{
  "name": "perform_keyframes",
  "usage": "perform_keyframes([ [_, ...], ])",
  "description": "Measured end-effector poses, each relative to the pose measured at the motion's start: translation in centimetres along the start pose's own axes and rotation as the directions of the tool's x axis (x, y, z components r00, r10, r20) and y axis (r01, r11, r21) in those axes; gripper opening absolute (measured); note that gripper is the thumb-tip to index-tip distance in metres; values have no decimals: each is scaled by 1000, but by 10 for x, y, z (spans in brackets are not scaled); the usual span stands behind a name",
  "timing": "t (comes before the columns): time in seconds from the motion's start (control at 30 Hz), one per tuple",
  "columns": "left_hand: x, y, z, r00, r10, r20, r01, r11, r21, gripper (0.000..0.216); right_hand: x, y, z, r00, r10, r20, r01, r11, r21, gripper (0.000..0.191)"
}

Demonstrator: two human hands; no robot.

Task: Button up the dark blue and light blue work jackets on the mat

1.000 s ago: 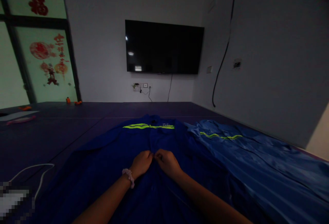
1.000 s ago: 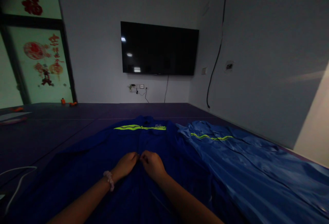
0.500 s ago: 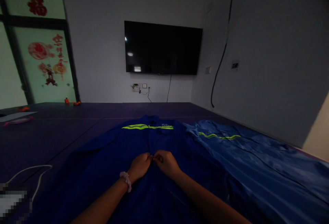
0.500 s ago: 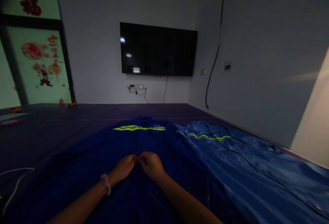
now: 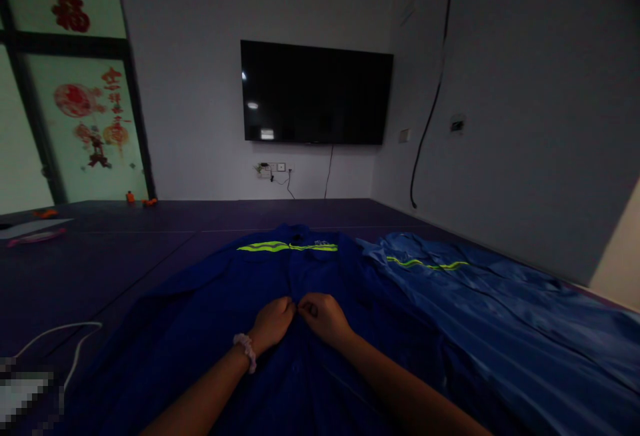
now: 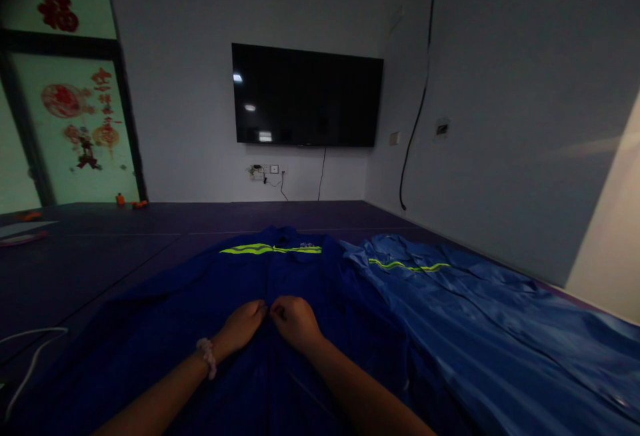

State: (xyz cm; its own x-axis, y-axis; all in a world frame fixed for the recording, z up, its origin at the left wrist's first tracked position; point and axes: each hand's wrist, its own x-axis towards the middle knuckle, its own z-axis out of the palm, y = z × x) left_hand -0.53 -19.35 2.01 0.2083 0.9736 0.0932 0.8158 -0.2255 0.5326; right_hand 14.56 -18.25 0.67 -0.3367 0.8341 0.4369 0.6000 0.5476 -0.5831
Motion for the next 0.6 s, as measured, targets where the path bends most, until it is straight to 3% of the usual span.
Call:
perform_keyframes([
  [0.27, 1, 1, 0, 998, -45, 46, 42, 997, 63, 33, 0, 1, 1, 1000, -11, 7, 11, 1000, -5, 14],
  [0.6, 0, 3, 1, 997, -70, 9, 70, 996, 56, 31, 0, 1, 1, 1000, 5, 16, -5, 1000, -7, 13],
])
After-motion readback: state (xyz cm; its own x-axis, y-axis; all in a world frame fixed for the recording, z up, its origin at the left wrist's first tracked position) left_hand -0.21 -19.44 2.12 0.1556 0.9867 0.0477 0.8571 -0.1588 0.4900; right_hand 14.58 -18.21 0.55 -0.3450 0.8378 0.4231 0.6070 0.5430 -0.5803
